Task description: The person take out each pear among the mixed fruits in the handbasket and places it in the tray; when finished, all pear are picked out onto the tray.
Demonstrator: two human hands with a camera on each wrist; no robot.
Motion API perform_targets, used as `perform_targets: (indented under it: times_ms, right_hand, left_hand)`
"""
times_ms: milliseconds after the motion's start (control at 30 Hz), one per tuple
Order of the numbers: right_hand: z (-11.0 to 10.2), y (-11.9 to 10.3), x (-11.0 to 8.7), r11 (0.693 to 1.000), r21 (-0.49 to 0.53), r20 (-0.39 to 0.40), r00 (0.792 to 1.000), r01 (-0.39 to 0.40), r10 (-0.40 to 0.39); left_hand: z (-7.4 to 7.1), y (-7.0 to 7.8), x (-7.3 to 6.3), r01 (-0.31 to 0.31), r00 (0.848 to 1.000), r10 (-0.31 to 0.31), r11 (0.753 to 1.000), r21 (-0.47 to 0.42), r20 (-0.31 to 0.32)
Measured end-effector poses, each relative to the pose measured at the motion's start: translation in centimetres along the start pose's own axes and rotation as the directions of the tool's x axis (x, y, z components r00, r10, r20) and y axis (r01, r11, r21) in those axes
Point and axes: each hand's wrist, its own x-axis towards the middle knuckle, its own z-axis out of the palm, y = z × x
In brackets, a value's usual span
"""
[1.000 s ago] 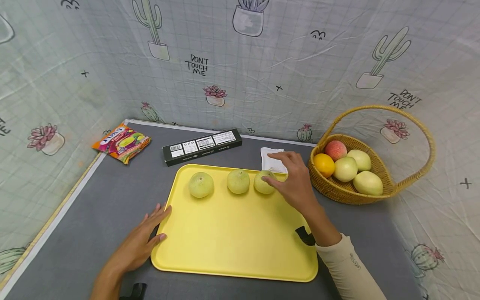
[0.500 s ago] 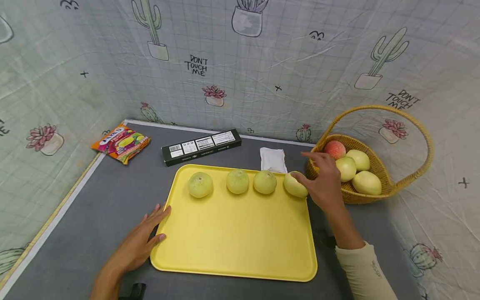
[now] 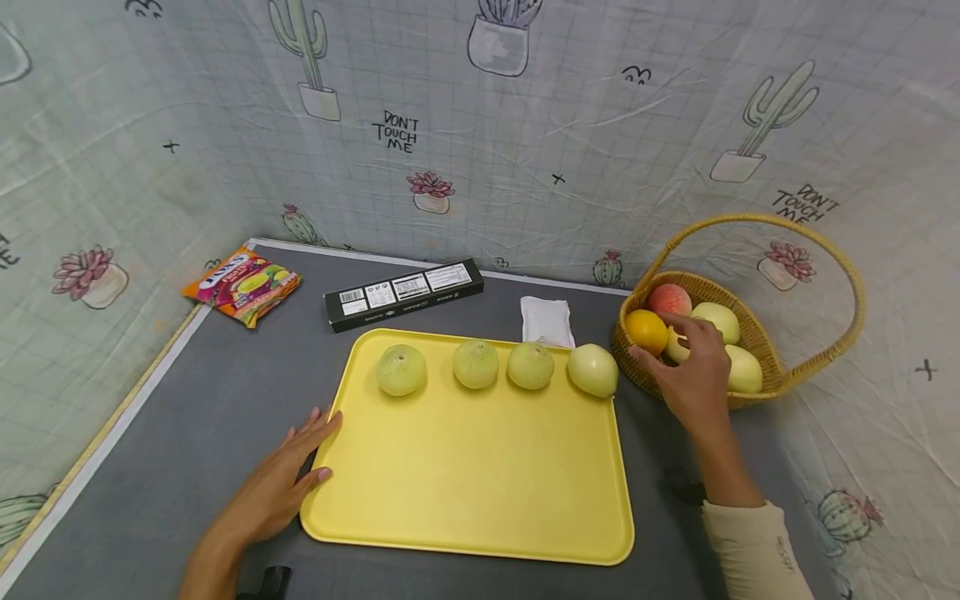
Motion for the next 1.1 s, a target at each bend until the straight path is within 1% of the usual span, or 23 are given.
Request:
perform_targets:
  times_ms: [167, 267, 433, 567, 733, 933, 1100]
  right_hand:
    - [-0.8, 1.7, 0.1, 0.999, -0.029, -0.023, 0.999, -0.038, 0.038]
    - [-1.1, 2.8, 0.2, 0.997, -0.048, -0.012, 0.998, -0.067, 0.066]
    - [-1.4, 4.5, 0.6, 0.989, -0.095, 0.015, 0.993, -0.117, 0.119]
    - [-1.5, 5.5, 0.9, 0.982, -0.119, 0.047, 0.987, -0.148, 0.154]
    - [-1.6, 6.1, 1.6, 0.975, -0.143, 0.099, 0.977, -0.171, 0.186]
    - [-1.7, 6.6, 2.6, 0.971, -0.170, 0.172, 0.965, -0.170, 0.199]
    - [-1.6, 7.1, 3.2, 0.967, -0.198, 0.213, 0.956, -0.162, 0.203]
  left_hand:
    - [0.0, 0.0, 0.0, -0.001, 1.000, 0.001, 1.000, -0.010, 0.004]
    - [0.0, -0.1, 0.0, -0.012, 1.000, 0.012, 1.000, -0.011, -0.004]
    - [0.0, -0.1, 0.0, -0.014, 1.000, 0.014, 1.000, -0.011, -0.005]
    - [0.0, -0.2, -0.1, -0.021, 1.000, 0.020, 1.000, -0.007, -0.010]
    - [0.0, -0.2, -0.1, -0.027, 1.000, 0.026, 1.000, -0.011, -0.015]
    - [0.0, -0.1, -0.1, -0.019, 1.000, 0.019, 1.000, -0.008, -0.015]
    - [-0.1, 0.0, -0.1, 0.001, 1.000, -0.001, 1.000, -0.015, -0.004]
